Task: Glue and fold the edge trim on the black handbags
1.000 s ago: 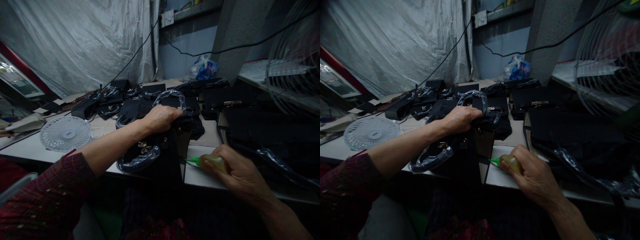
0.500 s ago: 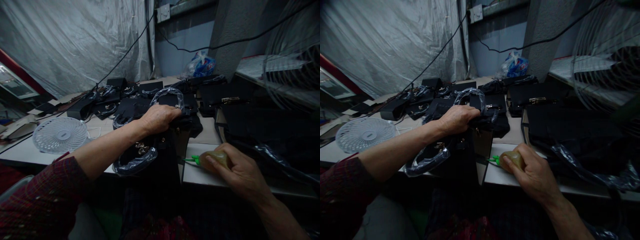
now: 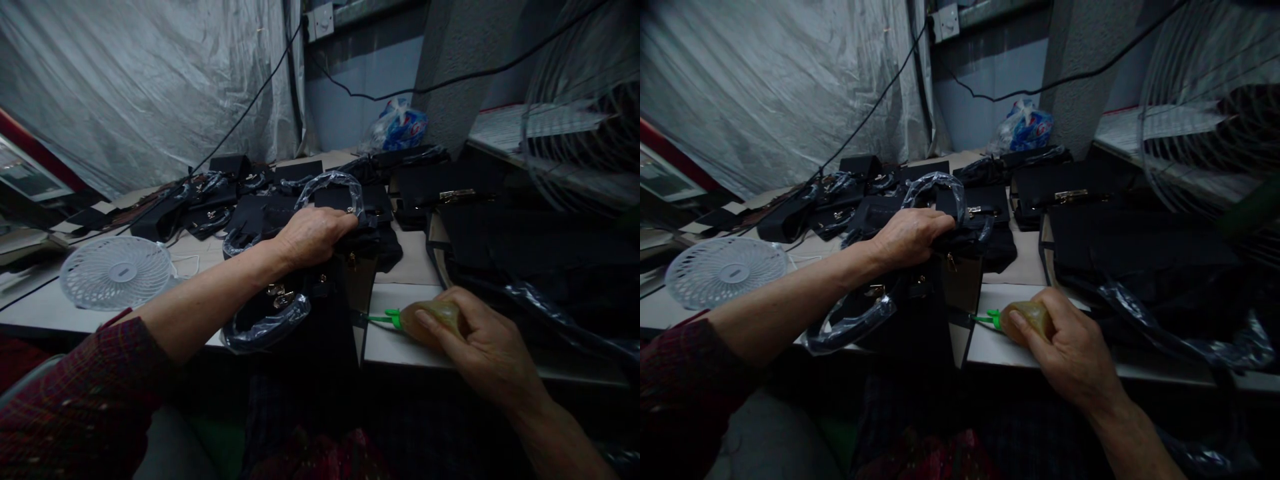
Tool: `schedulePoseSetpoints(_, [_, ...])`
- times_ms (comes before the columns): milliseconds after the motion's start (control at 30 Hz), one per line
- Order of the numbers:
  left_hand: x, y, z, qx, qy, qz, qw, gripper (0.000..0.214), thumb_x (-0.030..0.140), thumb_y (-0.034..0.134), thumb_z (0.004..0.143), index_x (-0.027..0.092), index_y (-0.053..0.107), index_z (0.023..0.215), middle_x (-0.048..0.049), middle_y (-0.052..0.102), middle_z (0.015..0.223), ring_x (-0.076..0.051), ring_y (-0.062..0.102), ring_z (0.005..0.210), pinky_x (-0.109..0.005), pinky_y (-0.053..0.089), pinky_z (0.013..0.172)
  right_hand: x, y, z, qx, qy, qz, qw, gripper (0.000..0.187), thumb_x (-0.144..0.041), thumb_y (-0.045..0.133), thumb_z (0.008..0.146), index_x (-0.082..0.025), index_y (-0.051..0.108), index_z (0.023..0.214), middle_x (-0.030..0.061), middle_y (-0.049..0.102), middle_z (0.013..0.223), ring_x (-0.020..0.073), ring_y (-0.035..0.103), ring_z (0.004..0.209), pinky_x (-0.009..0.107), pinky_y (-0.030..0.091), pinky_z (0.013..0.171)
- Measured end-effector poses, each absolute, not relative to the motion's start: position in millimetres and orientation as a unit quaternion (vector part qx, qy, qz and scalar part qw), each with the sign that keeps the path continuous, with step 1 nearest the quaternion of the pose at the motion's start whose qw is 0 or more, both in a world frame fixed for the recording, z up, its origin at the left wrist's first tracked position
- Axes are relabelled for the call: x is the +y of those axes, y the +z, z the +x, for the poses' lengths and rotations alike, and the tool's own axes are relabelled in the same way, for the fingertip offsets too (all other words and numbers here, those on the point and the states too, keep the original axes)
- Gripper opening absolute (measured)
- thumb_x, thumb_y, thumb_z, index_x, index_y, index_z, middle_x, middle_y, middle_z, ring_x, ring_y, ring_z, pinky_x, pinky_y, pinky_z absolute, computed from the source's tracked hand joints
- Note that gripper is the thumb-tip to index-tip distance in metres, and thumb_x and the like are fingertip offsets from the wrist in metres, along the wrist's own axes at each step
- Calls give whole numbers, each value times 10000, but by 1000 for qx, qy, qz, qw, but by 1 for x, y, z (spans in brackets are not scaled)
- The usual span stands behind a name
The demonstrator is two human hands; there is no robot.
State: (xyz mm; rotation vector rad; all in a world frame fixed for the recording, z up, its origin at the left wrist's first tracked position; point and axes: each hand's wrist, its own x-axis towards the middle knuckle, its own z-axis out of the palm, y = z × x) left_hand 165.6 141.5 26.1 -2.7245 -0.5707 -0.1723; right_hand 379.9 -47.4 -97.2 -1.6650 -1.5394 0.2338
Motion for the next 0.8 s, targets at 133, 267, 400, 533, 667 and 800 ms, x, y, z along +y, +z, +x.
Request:
schedulePoseSetpoints(133, [140, 26, 166, -203, -59, -961, 178, 269, 29, 521, 761, 186, 595, 966, -44, 692, 889, -211, 670, 847, -311, 371, 601, -46, -98, 382, -624, 120, -654, 411, 322, -551, 569, 888, -246, 577, 785, -10, 586, 680, 180, 561, 575, 314, 429, 532])
schedulePoseSetpoints(267, [140, 26, 166, -203, -57, -961, 178, 253, 38, 521, 772, 188, 593, 963, -43, 696, 899, -212, 668, 857, -310, 382, 610, -45, -97, 383, -610, 101, -672, 406, 327, -557, 579, 868, -245, 571, 772, -10, 577, 663, 182, 549, 562, 323, 421, 532])
schedulePoseSetpoints(400, [140, 26, 166, -203, -58, -962, 175, 285, 30, 526, 748, 185, 591, 978, -43, 697, 906, -218, 665, 860, -309, 387, 609, -46, -95, 384, -614, 153, -664, 398, 350, -581, 571, 868, -248, 573, 759, -12, 596, 664, 187, 574, 571, 322, 436, 529])
schedulePoseSetpoints(533, [141, 25, 166, -208, -58, -961, 173, 304, 17, 538, 739, 189, 593, 984, -42, 696, 906, -215, 665, 871, -298, 400, 617, -49, -95, 381, -605, 134, -668, 413, 340, -580, 576, 874, -249, 583, 796, -6, 605, 693, 190, 575, 585, 324, 441, 525])
schedulePoseSetpoints(667, [142, 23, 165, -197, -70, -963, 171, 303, 20, 547, 732, 188, 596, 979, -47, 698, 914, -221, 666, 880, -301, 404, 619, -54, -96, 379, -652, 144, -628, 400, 309, -534, 565, 929, -249, 579, 809, -20, 590, 706, 171, 566, 598, 311, 439, 539])
schedulePoseSetpoints(800, [142, 23, 165, -187, -72, -965, 170, 295, 22, 533, 731, 188, 596, 966, -52, 699, 913, -227, 664, 872, -312, 407, 624, -56, -95, 378, -660, 131, -615, 411, 292, -515, 563, 950, -246, 580, 837, -16, 600, 755, 168, 575, 629, 309, 447, 563])
